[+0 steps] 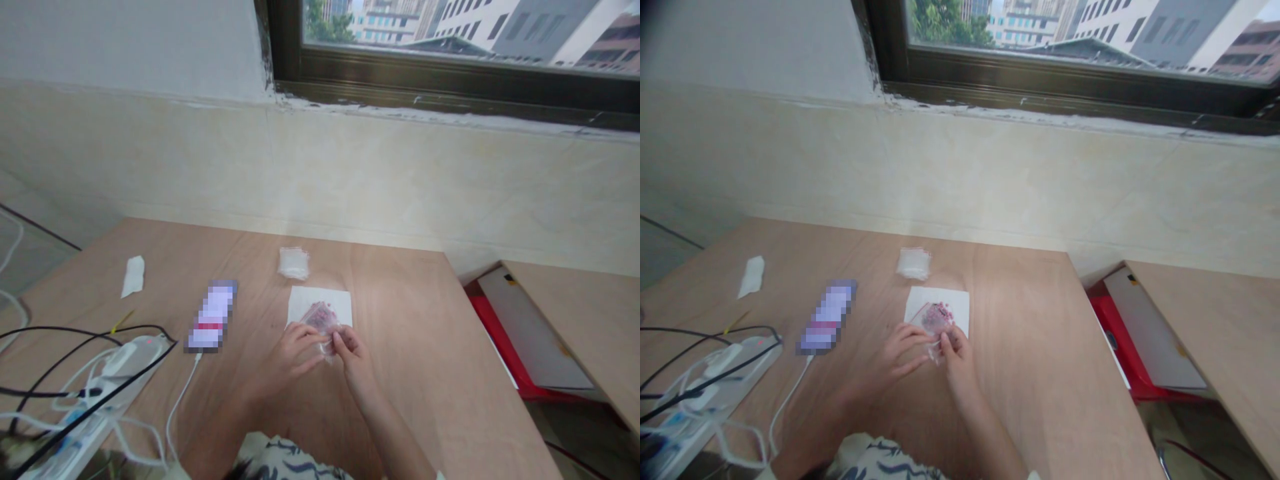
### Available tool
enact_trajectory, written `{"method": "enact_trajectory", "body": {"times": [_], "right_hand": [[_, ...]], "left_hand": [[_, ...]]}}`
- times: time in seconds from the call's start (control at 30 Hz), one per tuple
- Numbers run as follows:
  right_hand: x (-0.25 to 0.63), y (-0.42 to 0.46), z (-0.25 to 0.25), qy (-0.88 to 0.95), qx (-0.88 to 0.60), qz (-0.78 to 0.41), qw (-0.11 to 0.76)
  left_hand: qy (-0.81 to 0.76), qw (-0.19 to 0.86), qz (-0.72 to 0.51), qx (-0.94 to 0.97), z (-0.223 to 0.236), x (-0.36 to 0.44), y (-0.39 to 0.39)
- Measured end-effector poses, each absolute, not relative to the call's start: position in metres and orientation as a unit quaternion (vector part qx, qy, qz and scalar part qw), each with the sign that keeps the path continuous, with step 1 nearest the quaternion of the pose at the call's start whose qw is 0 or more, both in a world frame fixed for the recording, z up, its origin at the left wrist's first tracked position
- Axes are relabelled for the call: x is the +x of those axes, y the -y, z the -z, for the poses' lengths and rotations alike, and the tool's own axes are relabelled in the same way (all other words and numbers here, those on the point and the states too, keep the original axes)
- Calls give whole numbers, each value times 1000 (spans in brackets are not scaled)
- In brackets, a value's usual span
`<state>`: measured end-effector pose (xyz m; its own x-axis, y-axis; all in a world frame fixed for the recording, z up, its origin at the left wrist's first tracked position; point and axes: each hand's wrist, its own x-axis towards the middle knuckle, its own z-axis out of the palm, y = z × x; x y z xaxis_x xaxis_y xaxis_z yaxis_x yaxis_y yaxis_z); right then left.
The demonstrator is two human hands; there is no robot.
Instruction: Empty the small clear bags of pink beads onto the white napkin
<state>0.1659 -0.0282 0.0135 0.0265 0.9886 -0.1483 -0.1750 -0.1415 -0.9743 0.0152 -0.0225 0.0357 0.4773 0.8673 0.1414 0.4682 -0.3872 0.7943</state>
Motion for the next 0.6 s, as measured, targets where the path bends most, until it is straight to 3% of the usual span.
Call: {"method": "enact_trajectory", "body": {"times": [0.1, 0.27, 0.47, 0.6], "right_hand": [[179, 29, -8, 434, -480, -601, 469], [190, 28, -5, 465, -485, -613, 416], [178, 37, -10, 466, -663, -372, 453], [161, 41, -30, 568, -559, -462, 390]], "left_hand": [[-516, 371, -305, 709, -32, 1, 16], [-492, 469, -247, 690, -30, -9, 10], [-520, 441, -261, 683, -33, -4, 11], [-512, 430, -250, 701, -41, 5, 15]]}}
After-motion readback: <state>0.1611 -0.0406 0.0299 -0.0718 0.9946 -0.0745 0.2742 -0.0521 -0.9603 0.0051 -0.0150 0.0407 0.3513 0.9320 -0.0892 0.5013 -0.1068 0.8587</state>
